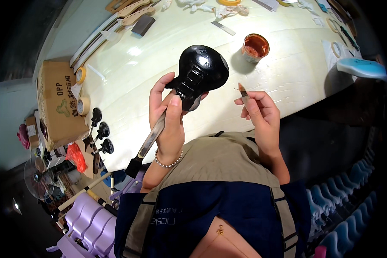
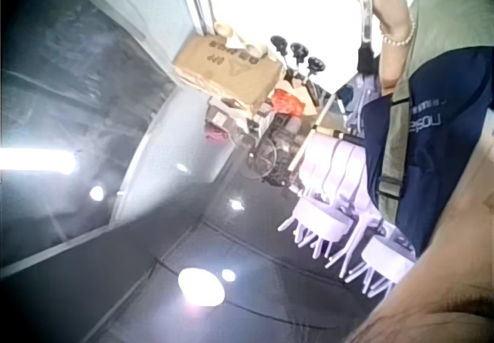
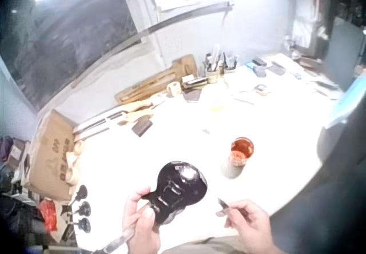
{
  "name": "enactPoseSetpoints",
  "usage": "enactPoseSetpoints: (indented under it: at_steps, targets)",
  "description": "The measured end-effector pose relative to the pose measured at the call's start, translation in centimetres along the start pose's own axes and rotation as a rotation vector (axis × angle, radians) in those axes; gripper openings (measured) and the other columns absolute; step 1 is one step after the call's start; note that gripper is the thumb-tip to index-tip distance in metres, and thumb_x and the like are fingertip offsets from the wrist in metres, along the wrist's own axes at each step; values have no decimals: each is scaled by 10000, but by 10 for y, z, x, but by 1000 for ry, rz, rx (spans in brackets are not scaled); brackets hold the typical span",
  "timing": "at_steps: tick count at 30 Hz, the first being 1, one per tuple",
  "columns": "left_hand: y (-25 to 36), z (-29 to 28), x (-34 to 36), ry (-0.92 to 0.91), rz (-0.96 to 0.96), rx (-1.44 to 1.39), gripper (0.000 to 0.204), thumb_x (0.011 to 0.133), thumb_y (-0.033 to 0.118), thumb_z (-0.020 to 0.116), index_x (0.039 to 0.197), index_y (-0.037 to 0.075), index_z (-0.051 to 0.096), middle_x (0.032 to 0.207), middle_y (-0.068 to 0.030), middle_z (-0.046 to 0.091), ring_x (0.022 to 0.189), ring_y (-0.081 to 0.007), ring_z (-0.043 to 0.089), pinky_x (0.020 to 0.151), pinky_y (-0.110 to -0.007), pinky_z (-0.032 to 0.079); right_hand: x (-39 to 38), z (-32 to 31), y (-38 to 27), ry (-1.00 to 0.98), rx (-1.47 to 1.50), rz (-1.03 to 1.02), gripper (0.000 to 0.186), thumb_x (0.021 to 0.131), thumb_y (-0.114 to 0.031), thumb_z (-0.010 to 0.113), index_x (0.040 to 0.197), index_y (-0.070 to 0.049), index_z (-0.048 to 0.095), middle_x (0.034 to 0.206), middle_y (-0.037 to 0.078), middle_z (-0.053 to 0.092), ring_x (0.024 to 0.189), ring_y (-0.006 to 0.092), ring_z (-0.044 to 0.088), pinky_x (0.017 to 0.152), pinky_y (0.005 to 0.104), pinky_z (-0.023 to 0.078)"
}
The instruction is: The person paints a black guitar body with a reddish-brown substance using a small brush. They repeatedly dip the brush into a container and apply the substance to the body and neck of the guitar, rotating the instrument to cover different areas.
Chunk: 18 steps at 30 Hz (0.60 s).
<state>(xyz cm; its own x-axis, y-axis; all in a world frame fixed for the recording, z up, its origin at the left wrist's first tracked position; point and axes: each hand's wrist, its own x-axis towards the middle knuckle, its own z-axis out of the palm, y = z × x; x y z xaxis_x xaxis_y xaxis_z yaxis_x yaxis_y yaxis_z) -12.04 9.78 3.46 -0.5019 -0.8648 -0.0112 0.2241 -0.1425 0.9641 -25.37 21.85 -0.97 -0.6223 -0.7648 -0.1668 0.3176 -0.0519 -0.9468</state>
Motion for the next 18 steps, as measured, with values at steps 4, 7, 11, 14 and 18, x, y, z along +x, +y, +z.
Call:
enactPoseSetpoints:
  at_steps: [4, 7, 11, 14, 18]
  targets:
    - [-1, -5, -2, -82, -30, 28, 531, 857, 164, 453, 1292, -70, 256, 1084, -239, 558, 975, -303, 602, 871, -447, 502, 23, -9, 0, 4, 351, 90, 446, 835, -156, 513, 1230, 12, 391, 963, 115, 576, 578, 39, 413, 526, 169, 331]
    - [-5, -13, -4, -174, -80, 78, 547, 853, 154, 456, 1296, -86, 245, 1058, -236, 577, 973, -293, 604, 863, -442, 504, 45, -13, -6, -109, 325, 141, 575, 764, -142, 573, 1261, 12, 328, 992, 160, 573, 544, 21, 367, 487, 162, 307]
    - [-13, -22, -6, -199, -106, 78, 559, 858, 136, 473, 1313, -89, 239, 1021, -210, 597, 959, -259, 600, 872, -402, 479, 58, -8, -14, -276, 150, 215, 600, 738, -148, 589, 1275, 14, 377, 824, 20, 516, 557, 17, 381, 472, 161, 268]
    - [-6, -17, -9, -240, -164, 5, 533, 875, 124, 497, 1318, -85, 286, 945, -113, 625, 932, -124, 558, 891, -262, 381, 59, -3, -18, -305, 61, 228, 623, 701, -149, 641, 1263, -16, 408, 761, -35, 494, 581, 9, 405, 488, 159, 269]
    - [-6, -19, -9, -245, -197, 14, 538, 873, 106, 495, 1332, -73, 277, 907, -87, 618, 849, -76, 534, 838, -226, 381, 59, -1, -18, -304, 33, 211, 633, 685, -144, 659, 1258, -26, 420, 759, -50, 491, 588, 11, 406, 492, 162, 262]
